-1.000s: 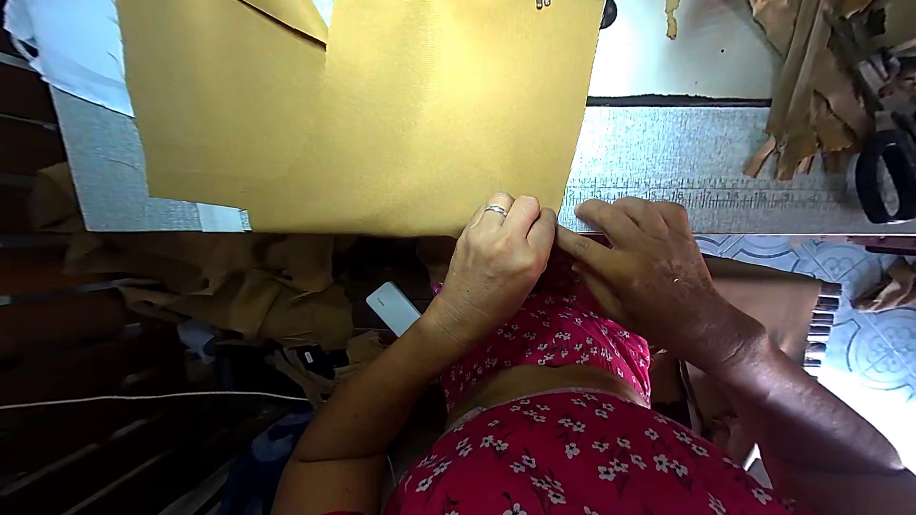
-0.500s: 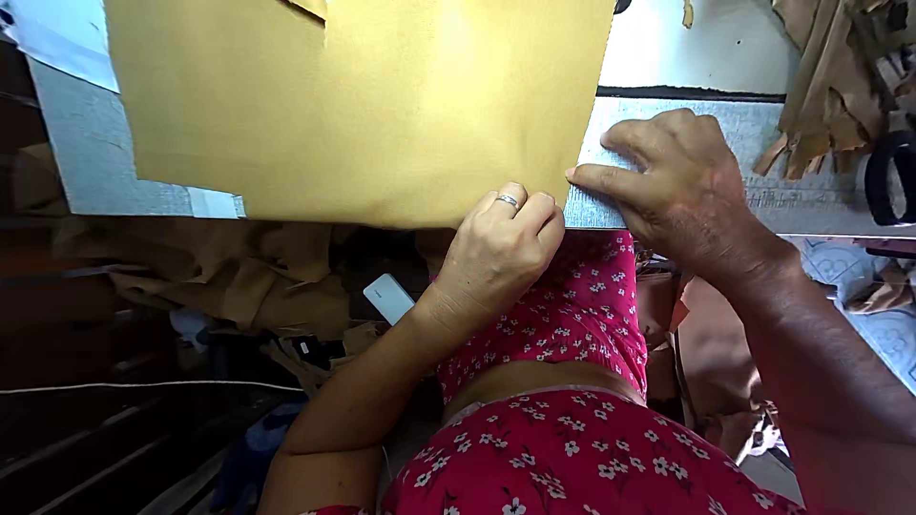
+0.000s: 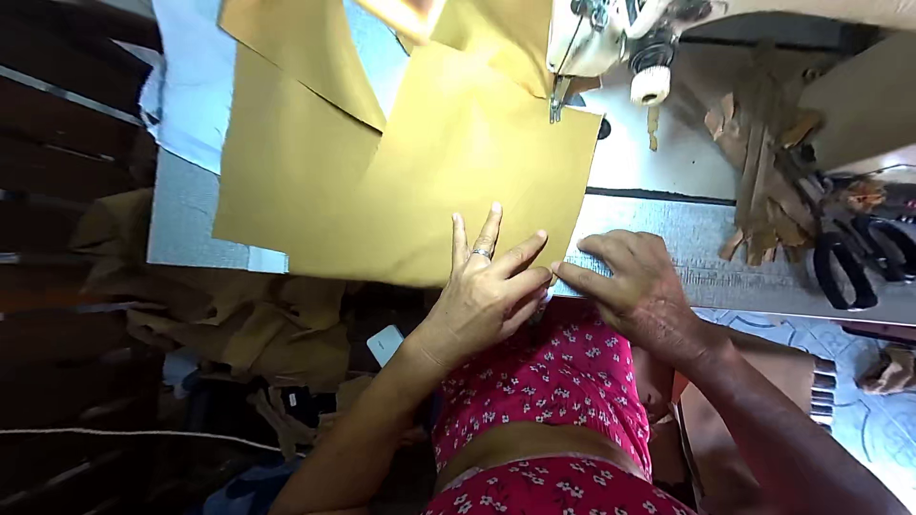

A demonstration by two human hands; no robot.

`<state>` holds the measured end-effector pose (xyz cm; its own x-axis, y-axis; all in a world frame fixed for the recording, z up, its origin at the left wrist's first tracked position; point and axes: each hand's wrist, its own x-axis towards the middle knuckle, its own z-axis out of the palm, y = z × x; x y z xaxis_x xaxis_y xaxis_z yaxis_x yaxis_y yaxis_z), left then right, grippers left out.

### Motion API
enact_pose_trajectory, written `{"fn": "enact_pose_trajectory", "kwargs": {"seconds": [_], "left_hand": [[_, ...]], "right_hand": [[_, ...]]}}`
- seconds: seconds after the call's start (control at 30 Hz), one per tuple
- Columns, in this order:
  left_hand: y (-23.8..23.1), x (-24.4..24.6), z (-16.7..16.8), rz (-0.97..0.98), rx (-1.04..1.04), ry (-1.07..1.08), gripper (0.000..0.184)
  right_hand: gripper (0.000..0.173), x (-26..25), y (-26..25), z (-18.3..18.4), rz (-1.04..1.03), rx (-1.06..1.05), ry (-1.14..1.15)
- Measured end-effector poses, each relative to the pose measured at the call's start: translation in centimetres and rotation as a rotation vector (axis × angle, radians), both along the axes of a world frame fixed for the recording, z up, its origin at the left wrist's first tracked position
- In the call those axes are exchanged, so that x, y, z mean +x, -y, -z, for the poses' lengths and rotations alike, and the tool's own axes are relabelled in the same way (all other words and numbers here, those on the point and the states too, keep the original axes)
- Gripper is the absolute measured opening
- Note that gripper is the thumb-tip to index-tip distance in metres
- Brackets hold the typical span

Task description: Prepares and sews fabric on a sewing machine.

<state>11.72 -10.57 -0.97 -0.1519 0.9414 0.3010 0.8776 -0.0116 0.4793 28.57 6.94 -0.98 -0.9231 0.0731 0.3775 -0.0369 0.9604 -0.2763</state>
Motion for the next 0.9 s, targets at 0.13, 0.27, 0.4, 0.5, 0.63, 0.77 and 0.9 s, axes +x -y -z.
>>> {"fn": "enact_pose_trajectory", "kwargs": {"seconds": [0.13,0.27,0.4,0.5,0.63,0.77,0.9], "left_hand": [[-0.7,-0.6,0.0,-0.006,0.006,-0.011,0.024],[-2.0,-1.8,-0.4,-0.012,-0.012,-0.005,0.027],[-3.7,-3.4,-0.5,-0.012,-0.002,0.007,0.028],[-5.0,-4.8,-0.2,-0.009,0.016,0.014,0.030],[-6.8,-6.5,-0.3,-0.002,0.001,0.035,0.031],[-8.7,-8.4,-0.3,0.005,-0.010,0.028,0.032],[-10.6,-10.3,-0.5,0.025,-0.023,0.015,0.032]], "right_hand": [[0.033,-1.1,-0.7,0.0,-0.019,0.011,-0.018],[0.030,-2.5,-1.6,-0.4,-0.020,0.000,-0.011],[0.032,-4.1,-2.6,-0.3,0.024,0.014,-0.003],[0.034,-5.2,-3.3,-0.3,0.068,0.031,0.001],[0.034,-6.3,-3.4,0.0,0.169,0.000,-0.011],[0.039,-6.5,-3.1,0.4,0.238,-0.005,-0.032],[0.034,-6.3,-3.2,0.7,0.246,0.004,-0.051]]}}
